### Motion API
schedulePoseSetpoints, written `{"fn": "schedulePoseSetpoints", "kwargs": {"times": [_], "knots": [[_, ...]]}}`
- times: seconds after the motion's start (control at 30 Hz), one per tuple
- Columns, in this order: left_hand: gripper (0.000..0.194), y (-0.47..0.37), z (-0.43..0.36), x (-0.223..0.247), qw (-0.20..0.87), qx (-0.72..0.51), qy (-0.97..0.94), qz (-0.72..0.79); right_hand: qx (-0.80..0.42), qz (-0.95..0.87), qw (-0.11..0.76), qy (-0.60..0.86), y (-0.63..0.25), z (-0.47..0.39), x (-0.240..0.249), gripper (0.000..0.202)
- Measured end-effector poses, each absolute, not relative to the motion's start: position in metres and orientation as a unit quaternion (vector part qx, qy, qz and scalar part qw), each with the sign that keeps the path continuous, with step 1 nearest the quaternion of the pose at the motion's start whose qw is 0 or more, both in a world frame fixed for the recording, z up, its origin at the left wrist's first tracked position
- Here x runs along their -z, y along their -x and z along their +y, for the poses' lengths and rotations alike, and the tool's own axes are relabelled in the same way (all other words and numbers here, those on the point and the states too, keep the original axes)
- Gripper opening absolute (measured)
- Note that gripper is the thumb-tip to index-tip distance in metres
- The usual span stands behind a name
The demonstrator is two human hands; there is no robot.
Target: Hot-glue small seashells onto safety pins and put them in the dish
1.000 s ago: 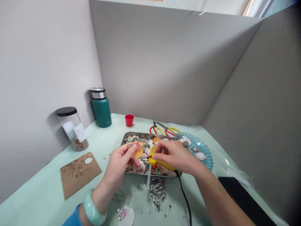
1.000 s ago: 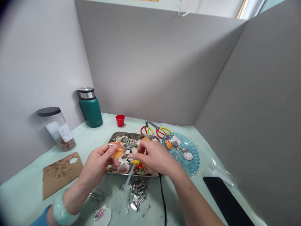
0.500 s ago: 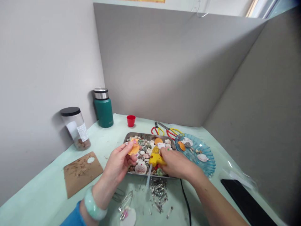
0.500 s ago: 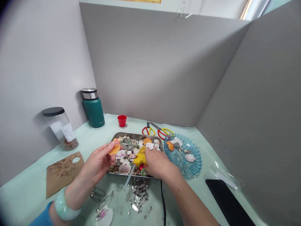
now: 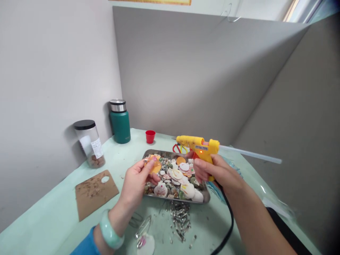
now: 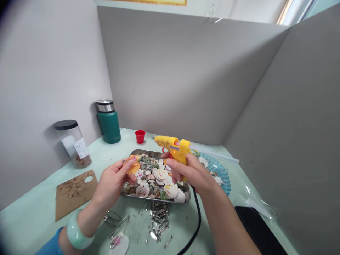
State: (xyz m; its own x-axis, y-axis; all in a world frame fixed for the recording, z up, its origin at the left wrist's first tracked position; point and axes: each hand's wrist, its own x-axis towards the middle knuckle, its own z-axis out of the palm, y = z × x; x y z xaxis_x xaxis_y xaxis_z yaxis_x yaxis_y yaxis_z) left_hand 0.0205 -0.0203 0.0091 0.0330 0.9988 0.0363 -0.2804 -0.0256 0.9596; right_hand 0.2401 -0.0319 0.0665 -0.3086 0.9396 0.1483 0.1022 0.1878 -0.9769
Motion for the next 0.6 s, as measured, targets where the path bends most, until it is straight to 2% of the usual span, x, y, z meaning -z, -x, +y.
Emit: {"fn": "schedulePoseSetpoints", "kwargs": {"times": [0.1,0.23,0.37,0.6], "knots": [[0.041,-0.020,-0.021,-0.009,0.553,-0.565,-0.452,0.414,-0.505,-0.670,0.368,0.401,-0.238,-0.039,-0.071,0.025],[0.047,-0.019,-0.019,-0.006,0.550,-0.569,-0.459,0.403,-0.491,-0.691,0.327,0.417,-0.237,-0.038,-0.069,0.029],[0.044,-0.018,-0.017,-0.003,0.541,-0.570,-0.470,0.402,-0.453,-0.723,0.296,0.430,-0.235,-0.035,-0.066,0.036],[0.044,-0.019,-0.018,-0.005,0.552,-0.572,-0.457,0.399,-0.423,-0.746,0.265,0.441,-0.228,-0.039,-0.075,0.036]]}}
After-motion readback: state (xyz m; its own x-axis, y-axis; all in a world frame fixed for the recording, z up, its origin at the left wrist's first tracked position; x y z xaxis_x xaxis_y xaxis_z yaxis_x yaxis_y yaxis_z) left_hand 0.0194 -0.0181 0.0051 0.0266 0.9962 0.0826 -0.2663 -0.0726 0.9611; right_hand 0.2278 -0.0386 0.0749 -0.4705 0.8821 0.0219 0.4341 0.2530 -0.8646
